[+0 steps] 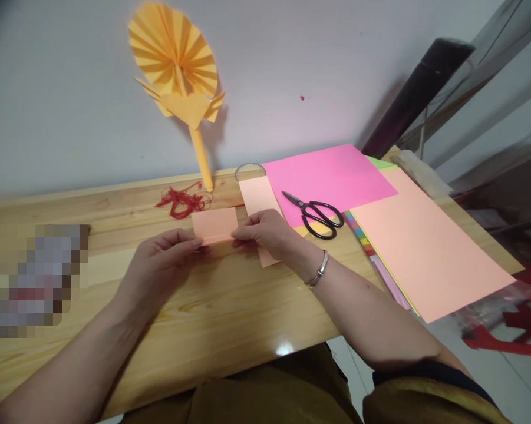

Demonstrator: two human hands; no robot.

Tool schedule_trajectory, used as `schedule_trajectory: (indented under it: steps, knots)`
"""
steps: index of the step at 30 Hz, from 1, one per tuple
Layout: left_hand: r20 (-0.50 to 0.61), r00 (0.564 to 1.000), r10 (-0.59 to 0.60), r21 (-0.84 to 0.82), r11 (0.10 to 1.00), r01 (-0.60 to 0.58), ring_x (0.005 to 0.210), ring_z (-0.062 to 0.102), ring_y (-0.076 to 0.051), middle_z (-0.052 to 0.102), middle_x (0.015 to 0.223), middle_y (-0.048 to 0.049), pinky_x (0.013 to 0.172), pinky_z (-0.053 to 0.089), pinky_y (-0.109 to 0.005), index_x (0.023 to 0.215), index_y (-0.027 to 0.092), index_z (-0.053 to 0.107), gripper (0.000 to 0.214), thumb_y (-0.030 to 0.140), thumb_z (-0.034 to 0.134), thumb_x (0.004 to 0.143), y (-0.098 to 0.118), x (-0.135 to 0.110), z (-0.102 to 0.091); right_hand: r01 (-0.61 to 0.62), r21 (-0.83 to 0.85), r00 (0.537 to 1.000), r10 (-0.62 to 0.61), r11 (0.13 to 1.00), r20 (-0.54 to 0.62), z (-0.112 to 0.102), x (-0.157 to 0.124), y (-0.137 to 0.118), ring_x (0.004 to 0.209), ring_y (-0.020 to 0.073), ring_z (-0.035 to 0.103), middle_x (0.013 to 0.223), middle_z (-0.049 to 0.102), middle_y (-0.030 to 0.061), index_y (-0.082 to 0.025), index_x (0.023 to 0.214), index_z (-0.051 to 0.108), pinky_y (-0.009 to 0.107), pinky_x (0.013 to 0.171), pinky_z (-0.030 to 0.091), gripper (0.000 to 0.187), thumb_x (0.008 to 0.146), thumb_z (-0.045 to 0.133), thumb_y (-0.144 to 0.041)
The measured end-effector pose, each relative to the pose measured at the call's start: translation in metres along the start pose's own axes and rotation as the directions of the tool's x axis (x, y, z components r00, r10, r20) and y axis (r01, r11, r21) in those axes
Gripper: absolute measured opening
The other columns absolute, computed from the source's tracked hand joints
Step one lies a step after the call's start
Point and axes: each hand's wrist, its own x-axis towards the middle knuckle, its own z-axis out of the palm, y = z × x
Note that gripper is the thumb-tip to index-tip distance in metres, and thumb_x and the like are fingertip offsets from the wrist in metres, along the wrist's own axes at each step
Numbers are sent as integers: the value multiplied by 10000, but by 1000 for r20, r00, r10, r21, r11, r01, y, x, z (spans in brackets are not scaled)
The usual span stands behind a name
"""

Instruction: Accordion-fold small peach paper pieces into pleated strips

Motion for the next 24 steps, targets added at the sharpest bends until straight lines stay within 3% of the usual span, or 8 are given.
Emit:
schedule_trajectory:
  steps: [10, 24]
  knots:
    - [9, 1000, 26, 44, 999, -26, 591, 580, -142, 651, 599, -23, 602, 445, -251, 614, 157, 636, 149, 268, 730, 585, 0, 0, -1, 5, -24, 1000, -5, 1000, 1, -1, 3, 3, 554, 114, 630, 552, 656, 45, -119, 557, 611, 195, 546, 507, 123, 614, 720, -123]
    - [-11, 1000, 17, 14, 1000, -16, 596, 594, -139, 631, 589, -7, 637, 459, -249, 618, 159, 615, 174, 271, 737, 568, 3, -3, 3, -66, -14, 997, 66, 998, 50, -4, 3, 2, 511, 119, 611, 608, 665, 64, -119, 596, 595, 189, 435, 491, 149, 642, 730, -159]
